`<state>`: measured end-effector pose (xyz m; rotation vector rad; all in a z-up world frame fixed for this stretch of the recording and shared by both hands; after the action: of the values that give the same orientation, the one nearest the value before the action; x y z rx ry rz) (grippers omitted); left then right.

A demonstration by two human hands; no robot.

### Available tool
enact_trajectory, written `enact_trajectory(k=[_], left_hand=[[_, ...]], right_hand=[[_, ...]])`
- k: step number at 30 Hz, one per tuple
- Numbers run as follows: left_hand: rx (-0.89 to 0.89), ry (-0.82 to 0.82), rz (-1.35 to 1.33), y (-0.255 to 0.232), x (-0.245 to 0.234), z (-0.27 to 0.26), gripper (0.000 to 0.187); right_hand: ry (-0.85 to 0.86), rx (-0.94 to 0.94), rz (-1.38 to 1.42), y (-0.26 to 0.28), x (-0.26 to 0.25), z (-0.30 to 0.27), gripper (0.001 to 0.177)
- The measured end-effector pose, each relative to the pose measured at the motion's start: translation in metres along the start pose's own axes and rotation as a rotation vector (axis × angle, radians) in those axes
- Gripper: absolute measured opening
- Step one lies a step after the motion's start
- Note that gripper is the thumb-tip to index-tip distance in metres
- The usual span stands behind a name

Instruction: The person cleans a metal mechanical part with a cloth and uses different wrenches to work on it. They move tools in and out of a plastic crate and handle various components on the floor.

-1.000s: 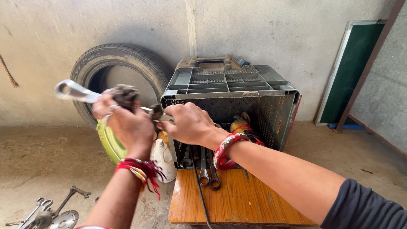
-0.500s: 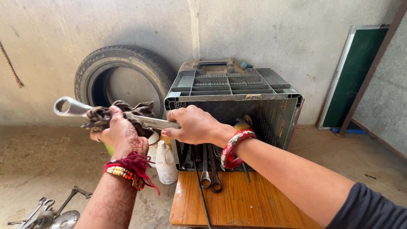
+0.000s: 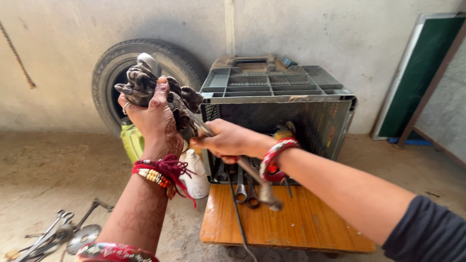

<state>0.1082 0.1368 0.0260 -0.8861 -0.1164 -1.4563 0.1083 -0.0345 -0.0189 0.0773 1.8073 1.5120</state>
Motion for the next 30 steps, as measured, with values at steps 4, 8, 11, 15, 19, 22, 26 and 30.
enact_trajectory(k=[4,8,11,15,19,22,26,30], left_hand=[[-0.157,-0.020,-0.046,-0.015,0.011,-0.017,0.059],[-0.171,0.106,0.009,-0.021,0.042,-0.034,0.061],[-0.097,0.216,0.152,-0.027,0.060,-0.053,0.060],[-0.025,0.230,0.484,-0.033,0.063,-0.066,0.060],[-0.187,0.200,0.437,-0.020,0.061,-0.073,0.061],[-0.247,0.215,0.596,-0.016,0.063,-0.081,0.066],[-0.323,0.258,0.663,-0.008,0.069,-0.093,0.068],[-0.358,0.281,0.664,0.001,0.072,-0.099,0.070]], right_hand=[[0.036,0.137,-0.019,-0.012,-0.009,-0.001,0.046],[0.039,0.104,0.030,-0.023,-0.011,0.008,0.035],[0.057,0.135,-0.043,-0.031,-0.010,0.009,0.028],[0.029,0.257,-0.141,-0.040,-0.012,0.002,0.019],[0.007,0.374,-0.209,-0.049,-0.024,-0.009,0.020],[0.100,0.381,-0.338,-0.057,-0.025,-0.009,0.026],[0.060,0.456,-0.246,-0.076,-0.034,-0.013,0.013],[0.093,0.408,-0.293,-0.088,-0.038,-0.010,0.017]])
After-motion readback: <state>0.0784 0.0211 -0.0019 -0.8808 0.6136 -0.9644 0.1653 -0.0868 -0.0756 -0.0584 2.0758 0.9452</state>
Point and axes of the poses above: each hand's wrist, its own z-axis towards the middle knuckle, its own x-axis out of the palm, y = z × x, the point moved 6 cm from there along z, towards the middle knuckle, and after that the axes turned 9 degrees about y, right-handed, at the moved point
